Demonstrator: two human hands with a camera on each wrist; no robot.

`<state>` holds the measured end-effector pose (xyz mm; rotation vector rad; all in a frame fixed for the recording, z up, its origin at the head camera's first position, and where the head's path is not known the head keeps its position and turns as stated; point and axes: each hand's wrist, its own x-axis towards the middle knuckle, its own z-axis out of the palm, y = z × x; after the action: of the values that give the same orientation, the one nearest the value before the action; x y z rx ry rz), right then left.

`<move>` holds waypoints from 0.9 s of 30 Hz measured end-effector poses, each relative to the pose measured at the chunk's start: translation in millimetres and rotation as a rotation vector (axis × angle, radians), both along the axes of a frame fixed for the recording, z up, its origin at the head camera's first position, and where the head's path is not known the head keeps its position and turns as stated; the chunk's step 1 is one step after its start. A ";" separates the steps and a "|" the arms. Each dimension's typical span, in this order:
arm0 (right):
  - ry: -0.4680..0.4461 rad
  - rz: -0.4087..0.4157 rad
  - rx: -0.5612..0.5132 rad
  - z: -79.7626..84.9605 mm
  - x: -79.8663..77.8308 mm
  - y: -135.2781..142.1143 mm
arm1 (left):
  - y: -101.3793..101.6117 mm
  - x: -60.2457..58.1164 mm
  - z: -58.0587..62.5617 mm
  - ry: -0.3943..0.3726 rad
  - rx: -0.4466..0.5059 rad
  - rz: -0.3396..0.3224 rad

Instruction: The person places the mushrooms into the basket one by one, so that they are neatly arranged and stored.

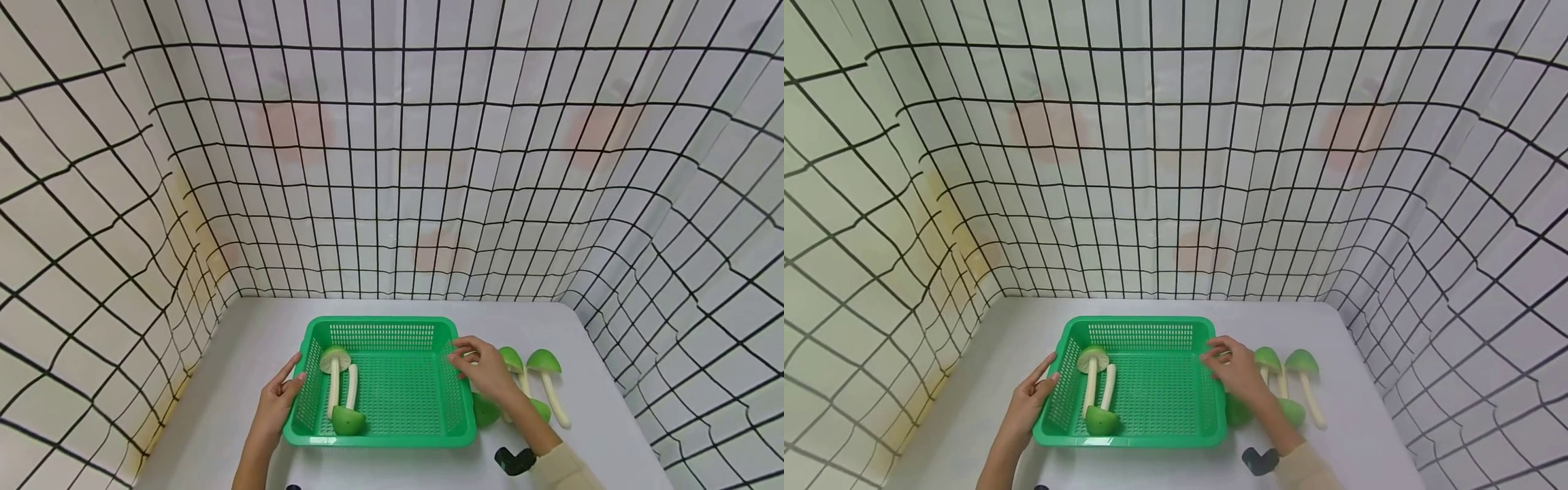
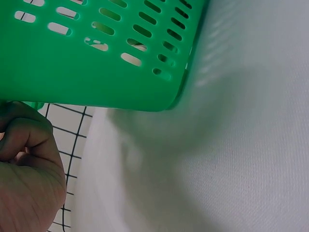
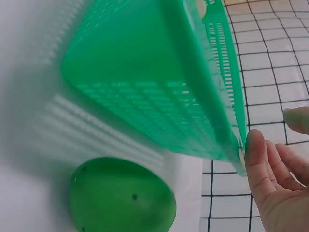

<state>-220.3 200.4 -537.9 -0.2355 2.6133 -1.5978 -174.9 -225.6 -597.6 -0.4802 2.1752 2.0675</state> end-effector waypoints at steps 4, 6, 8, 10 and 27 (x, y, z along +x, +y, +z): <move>0.005 -0.005 -0.013 3.1 3.8 7.2 | 1.2 1.7 1.7 0.013 0.002 0.011; -0.001 -0.011 -0.009 4.5 6.1 10.4 | 1.6 2.5 1.8 0.018 0.000 0.014; -0.011 -0.022 0.002 6.3 7.9 14.1 | 1.9 3.0 1.6 0.023 -0.004 0.014; -0.013 -0.033 0.018 7.1 8.4 18.7 | 1.9 2.8 1.0 0.025 -0.008 0.016; -0.039 -0.143 0.038 -10.7 16.2 80.5 | -0.1 -1.0 -4.7 0.017 0.008 0.014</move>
<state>-204.1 280.9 -548.7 -0.0155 2.6827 -1.5741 -175.9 -225.7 -602.3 -0.4800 2.1784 2.0948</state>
